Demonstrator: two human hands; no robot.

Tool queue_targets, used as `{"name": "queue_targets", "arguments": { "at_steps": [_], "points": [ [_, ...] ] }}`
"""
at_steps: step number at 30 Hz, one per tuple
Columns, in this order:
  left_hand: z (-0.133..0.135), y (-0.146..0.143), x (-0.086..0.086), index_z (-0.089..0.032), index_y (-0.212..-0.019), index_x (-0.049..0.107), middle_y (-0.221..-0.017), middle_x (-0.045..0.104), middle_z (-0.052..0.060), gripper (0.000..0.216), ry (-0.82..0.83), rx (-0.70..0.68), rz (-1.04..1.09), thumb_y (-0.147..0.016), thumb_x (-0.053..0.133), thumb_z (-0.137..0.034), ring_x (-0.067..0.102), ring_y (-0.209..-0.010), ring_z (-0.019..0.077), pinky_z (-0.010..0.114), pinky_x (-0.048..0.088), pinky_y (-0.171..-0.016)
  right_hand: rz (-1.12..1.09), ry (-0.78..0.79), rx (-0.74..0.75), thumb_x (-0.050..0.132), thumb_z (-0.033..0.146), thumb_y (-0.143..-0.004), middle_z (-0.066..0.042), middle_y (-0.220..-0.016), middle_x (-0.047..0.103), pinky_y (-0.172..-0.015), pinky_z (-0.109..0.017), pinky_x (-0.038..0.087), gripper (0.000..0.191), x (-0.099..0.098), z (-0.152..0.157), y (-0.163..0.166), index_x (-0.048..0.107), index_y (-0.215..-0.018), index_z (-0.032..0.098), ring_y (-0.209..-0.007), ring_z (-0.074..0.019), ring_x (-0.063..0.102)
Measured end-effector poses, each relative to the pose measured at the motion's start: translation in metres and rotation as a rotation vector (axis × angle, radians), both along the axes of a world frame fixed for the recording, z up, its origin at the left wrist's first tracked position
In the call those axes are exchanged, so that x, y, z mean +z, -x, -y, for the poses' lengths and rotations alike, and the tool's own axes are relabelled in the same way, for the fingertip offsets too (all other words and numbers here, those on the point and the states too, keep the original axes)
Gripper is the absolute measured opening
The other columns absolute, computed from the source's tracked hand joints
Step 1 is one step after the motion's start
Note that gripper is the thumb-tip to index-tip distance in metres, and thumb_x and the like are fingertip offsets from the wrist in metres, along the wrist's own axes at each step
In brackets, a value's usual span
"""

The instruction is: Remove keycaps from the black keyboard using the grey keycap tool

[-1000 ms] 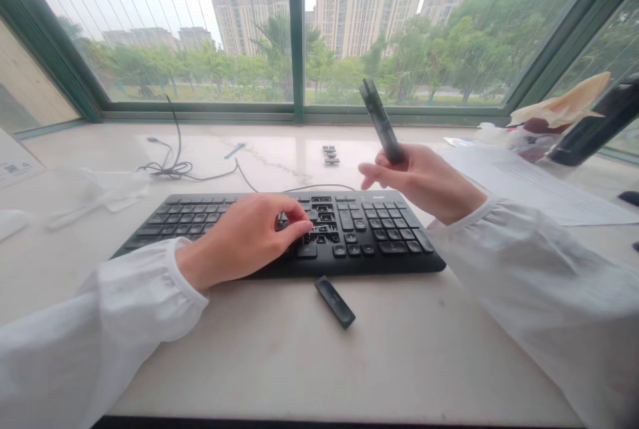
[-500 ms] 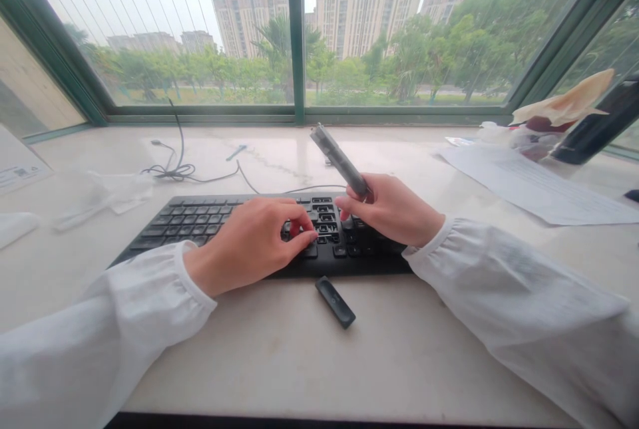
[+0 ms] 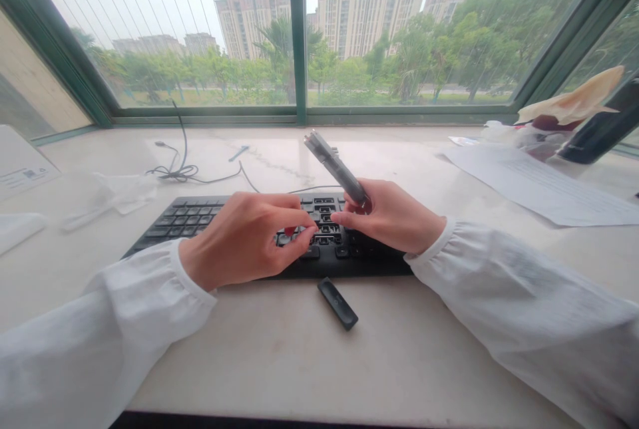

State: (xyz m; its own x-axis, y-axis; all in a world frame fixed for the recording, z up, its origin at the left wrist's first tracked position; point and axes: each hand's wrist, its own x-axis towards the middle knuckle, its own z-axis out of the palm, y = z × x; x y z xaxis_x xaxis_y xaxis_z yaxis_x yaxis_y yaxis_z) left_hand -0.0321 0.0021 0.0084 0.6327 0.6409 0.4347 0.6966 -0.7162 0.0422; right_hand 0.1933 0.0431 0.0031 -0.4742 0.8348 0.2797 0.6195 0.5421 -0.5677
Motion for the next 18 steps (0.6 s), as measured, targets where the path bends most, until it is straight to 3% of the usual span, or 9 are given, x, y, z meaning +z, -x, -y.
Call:
{"name": "queue_targets", "arguments": {
  "at_steps": [6, 18],
  "points": [
    [-0.0012, 0.0010, -0.0001, -0.026, -0.087, 0.075, -0.069, 0.062, -0.002, 0.022, -0.047, -0.049, -0.103, -0.087, 0.053, -0.029, 0.047, -0.050, 0.0066, 0.022, 0.031, -0.048, 0.082, 0.004, 0.064, 0.066, 0.027, -0.071, 0.005, -0.059, 0.052, -0.052, -0.024, 0.033, 0.022, -0.0002, 0.0032, 0.0017, 0.046, -0.066, 0.020, -0.055, -0.0095, 0.044],
    [0.0016, 0.0009, 0.0014, -0.027, -0.079, 0.075, -0.065, 0.059, -0.003, 0.026, -0.067, -0.016, -0.162, -0.086, 0.051, -0.031, 0.043, -0.047, 0.0059, 0.024, 0.026, -0.045, 0.075, -0.007, 0.082, 0.062, 0.021, -0.070, 0.006, -0.059, 0.049, -0.051, -0.023, 0.032, 0.021, -0.0016, 0.0065, 0.0087, 0.041, -0.065, 0.020, -0.054, -0.0090, 0.042]
  ]
}}
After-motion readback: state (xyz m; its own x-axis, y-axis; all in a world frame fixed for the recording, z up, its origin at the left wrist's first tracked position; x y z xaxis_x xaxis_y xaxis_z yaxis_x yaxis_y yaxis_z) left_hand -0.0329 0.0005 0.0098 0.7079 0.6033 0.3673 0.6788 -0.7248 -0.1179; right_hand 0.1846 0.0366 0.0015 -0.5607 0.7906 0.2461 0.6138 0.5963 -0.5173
